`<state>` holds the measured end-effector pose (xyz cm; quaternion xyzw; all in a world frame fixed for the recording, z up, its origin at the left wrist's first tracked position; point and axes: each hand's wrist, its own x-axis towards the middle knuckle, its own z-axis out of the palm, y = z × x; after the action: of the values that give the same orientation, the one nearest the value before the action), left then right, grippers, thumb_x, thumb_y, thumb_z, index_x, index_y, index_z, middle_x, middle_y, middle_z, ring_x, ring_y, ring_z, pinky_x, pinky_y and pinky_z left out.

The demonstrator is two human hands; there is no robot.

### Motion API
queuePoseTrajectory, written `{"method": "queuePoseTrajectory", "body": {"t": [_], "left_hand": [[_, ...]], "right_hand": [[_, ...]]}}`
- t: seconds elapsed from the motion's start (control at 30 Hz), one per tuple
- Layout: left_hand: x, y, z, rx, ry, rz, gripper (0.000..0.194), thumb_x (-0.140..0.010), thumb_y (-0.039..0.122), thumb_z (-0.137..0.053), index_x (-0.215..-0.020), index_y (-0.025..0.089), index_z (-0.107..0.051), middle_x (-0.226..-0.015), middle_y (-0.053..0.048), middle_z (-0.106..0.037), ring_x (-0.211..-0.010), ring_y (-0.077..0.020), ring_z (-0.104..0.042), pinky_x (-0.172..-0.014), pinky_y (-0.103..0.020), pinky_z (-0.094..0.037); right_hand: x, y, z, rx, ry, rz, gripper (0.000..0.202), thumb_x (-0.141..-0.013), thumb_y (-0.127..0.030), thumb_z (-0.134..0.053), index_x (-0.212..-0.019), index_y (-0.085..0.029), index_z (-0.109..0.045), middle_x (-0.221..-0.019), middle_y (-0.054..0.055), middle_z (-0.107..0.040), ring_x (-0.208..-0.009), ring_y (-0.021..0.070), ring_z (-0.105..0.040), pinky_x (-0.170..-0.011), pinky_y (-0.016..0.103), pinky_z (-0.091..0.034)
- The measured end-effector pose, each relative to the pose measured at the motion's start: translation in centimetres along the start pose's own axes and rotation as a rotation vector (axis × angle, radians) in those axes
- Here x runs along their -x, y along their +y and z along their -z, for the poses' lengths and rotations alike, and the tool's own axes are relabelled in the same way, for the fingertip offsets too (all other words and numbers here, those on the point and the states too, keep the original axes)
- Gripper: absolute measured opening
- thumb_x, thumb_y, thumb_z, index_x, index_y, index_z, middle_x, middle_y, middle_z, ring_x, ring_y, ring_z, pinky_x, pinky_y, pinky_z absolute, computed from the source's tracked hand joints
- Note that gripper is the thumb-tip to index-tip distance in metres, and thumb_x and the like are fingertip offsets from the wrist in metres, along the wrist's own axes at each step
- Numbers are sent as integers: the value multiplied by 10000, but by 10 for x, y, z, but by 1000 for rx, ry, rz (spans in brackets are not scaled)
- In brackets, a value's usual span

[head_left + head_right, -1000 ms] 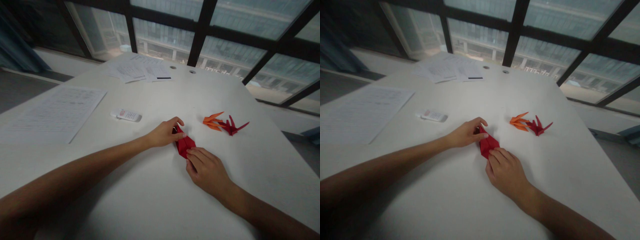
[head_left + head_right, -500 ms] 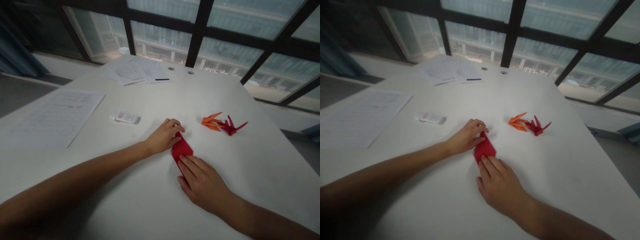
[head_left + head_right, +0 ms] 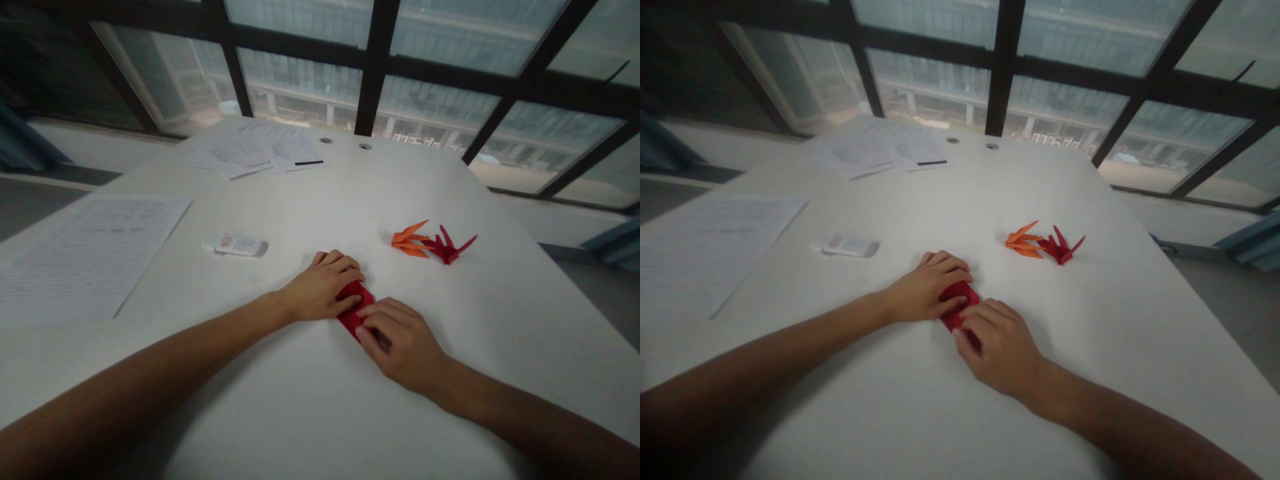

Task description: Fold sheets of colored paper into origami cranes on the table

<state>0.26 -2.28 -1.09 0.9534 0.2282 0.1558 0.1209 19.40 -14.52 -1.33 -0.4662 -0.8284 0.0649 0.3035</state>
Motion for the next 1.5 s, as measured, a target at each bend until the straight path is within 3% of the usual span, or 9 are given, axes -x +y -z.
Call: {"method": "queuePoseTrajectory", "body": {"t": [0.07,0.17,0.37,0.53,0.67,0.87,1.1,1.27,1.5], "left_hand": [[0,0,0,-32,2,20,313,-921,398,-628,-1192,244,-661,-1253,-88,-627,-1148,-300,-514,-950,-460,-352],[0,3,0,-77,19,57,294,-935,437,-601,-1153,254,-671,-1211,-87,-626,-1106,-295,-526,-919,-466,-333],[1,10,0,-145,54,119,239,-942,424,-590,-995,203,-662,-1051,-79,-652,-1012,-268,-553,-888,-462,-317],[0,11,1,-157,115,56,163,-934,354,-607,-978,209,-667,-1107,-79,-684,-1066,-270,-557,-976,-492,-265],[0,6,7,-139,95,-66,145,-953,243,-543,-982,224,-684,-1082,-50,-704,-1044,-236,-580,-1003,-476,-241],[1,-4,14,-45,-13,-84,154,-918,310,-575,-938,200,-681,-959,-44,-707,-966,-222,-594,-986,-434,-271],[-1,-5,15,-85,-10,-150,156,-956,295,-563,-905,194,-672,-1027,-56,-708,-1017,-226,-585,-996,-421,-284],[-2,0,8,-63,-4,-199,123,-936,177,-559,-963,194,-677,-999,-45,-720,-972,-204,-593,-932,-375,-347],[-4,-2,8,176,-31,-179,190,-929,88,-540,-1006,173,-692,-991,-59,-722,-947,-199,-600,-913,-317,-444]], "right_hand": [[-5,12,1,16,83,-154,50,-917,-171,-605,-918,-205,-642,-964,69,-723,-938,237,-649,-895,409,-521],[-10,26,1,73,75,-296,199,-873,-199,-672,-1068,-191,-634,-1028,78,-703,-972,266,-628,-887,447,-493],[-12,33,0,147,-21,-297,160,-883,-244,-707,-1041,-226,-689,-979,44,-717,-973,261,-611,-875,439,-425],[-15,34,1,61,-46,-320,97,-898,-233,-706,-994,-245,-690,-960,10,-729,-957,224,-629,-863,406,-420],[-12,33,1,35,-59,-244,89,-922,-161,-675,-952,-243,-693,-993,6,-737,-989,221,-623,-901,412,-413],[-9,28,3,129,-61,-104,141,-942,-143,-626,-1010,-220,-723,-998,43,-746,-965,232,-628,-904,428,-435],[-9,11,15,384,-141,40,306,-978,-441,-599,-1062,-173,-722,-1155,120,-734,-1061,319,-612,-1037,552,-395],[-2,1,12,418,-144,209,322,-1000,-279,-569,-1285,-148,-642,-1244,116,-713,-1133,283,-606,-1103,502,-369],[-5,22,4,344,-118,132,184,-990,-343,-618,-946,-190,-710,-940,67,-746,-893,243,-625,-900,443,-416]]}}
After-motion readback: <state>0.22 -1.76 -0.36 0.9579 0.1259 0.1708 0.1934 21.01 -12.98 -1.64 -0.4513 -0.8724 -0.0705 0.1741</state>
